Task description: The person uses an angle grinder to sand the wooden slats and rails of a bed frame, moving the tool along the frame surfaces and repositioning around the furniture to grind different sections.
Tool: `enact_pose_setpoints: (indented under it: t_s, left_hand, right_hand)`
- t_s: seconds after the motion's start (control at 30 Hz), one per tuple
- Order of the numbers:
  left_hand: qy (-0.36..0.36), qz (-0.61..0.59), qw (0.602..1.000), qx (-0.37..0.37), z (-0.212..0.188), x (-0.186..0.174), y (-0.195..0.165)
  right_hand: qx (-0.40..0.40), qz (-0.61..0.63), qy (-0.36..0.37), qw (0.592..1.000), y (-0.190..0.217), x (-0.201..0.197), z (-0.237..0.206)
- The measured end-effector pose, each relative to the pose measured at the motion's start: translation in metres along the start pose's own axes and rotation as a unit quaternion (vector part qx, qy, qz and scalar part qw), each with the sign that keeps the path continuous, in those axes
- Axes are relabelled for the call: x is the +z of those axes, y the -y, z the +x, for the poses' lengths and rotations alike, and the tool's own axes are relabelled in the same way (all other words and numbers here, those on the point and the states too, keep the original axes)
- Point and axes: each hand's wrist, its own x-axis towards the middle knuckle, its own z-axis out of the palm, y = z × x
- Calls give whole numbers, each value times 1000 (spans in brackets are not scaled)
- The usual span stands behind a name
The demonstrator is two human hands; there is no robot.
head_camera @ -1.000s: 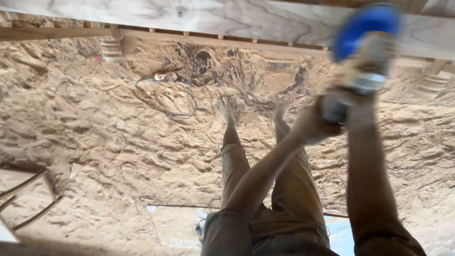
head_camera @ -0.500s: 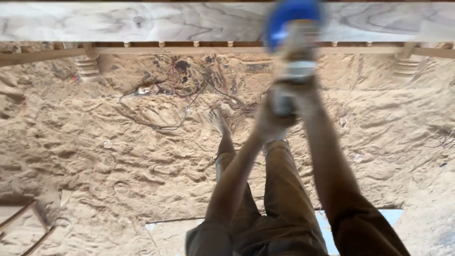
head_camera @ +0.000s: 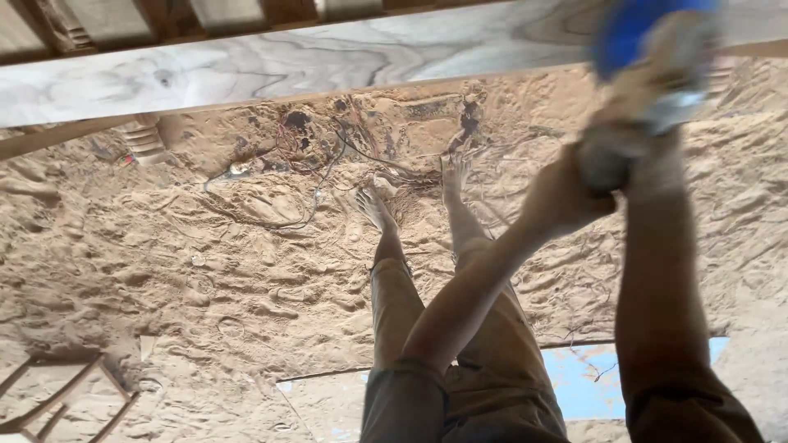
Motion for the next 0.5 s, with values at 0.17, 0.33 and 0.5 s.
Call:
enact_pose_setpoints:
  t_s: [0.17,0.33,0.5]
  left_hand:
    - [82,71,994,12,23,21,-26]
    - [10,3,1000,0,-4,-27,23]
    - [-155,-174,972,35,-69,-117,116]
  right_hand:
    - [-205,-358,-321,853,5,31,-95]
    - [-186,-374,-141,897,-47,27,1]
    - [1,-480,-315,819,-172,86,122]
